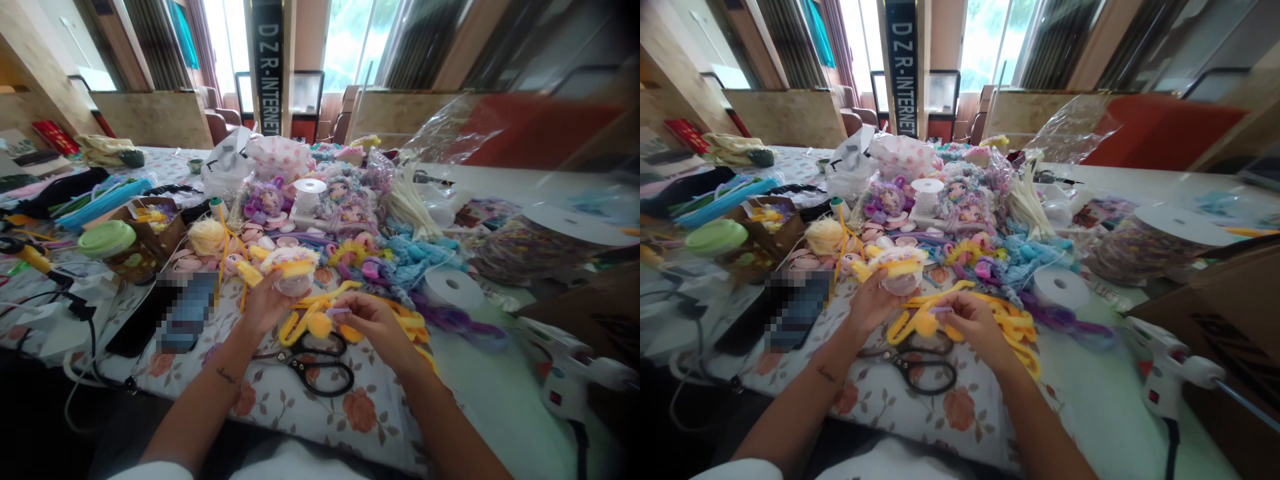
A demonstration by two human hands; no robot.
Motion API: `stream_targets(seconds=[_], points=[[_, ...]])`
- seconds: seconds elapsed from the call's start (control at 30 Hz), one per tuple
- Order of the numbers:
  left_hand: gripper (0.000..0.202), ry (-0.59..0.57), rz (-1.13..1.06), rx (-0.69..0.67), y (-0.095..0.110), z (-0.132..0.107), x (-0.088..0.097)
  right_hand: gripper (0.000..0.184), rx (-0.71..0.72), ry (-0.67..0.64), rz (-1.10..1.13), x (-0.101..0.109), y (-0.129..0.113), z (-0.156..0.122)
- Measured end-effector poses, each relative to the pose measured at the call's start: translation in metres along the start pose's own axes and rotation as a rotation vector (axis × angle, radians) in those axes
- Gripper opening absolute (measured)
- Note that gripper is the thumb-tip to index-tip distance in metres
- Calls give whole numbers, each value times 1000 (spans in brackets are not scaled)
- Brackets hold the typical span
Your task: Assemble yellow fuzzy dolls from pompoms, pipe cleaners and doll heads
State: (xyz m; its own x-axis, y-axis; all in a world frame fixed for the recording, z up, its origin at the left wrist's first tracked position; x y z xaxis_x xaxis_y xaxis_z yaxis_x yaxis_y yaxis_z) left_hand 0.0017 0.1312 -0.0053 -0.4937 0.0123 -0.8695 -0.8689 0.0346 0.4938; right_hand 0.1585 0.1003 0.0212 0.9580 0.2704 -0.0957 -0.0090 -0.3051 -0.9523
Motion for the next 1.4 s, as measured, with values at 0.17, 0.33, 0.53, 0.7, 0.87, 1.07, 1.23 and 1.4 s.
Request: stream_targets(seconds=[0.17, 0.33, 0.53, 0.7, 0.87, 1.07, 1.23, 1.4], points=[[24, 8, -3, 26, -3, -1, 2, 18, -151, -30, 254, 4, 17, 6], [21, 18, -7, 18, -3, 0, 4, 17, -284, -3, 496, 10, 40, 14], [24, 23, -20, 18, -4, 0, 4, 17, -317, 26, 559, 12, 46, 16], [27, 30, -94, -5, -1, 0, -1, 24, -223, 23, 342, 8, 35, 11], [32, 36, -156, 20, -8, -7, -12, 29, -41, 60, 46, 0, 18, 8], [33, 40, -160, 64, -19, -16, -20, 23, 76, 208, -229, 2, 9, 8], [33, 57, -128, 59, -23, -19, -18, 23, 110, 289, -369, 5, 5, 7], [31, 57, -142, 44, -19, -17, -17, 21, 88, 270, -313, 6, 8, 8]])
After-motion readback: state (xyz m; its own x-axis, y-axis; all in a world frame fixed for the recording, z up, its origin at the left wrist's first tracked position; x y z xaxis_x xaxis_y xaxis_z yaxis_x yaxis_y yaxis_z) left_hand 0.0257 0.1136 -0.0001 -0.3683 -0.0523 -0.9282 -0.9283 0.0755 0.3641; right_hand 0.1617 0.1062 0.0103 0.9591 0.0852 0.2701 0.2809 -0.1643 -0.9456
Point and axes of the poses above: each hand's wrist, its own z-axis towards the middle knuckle, its own x-axis out of the back of the hand, y = z × x, the point moved 10 cm from there along z, towards the middle knuckle, and after that the axes turned 14 degrees about -x, right-handed, at the moved point
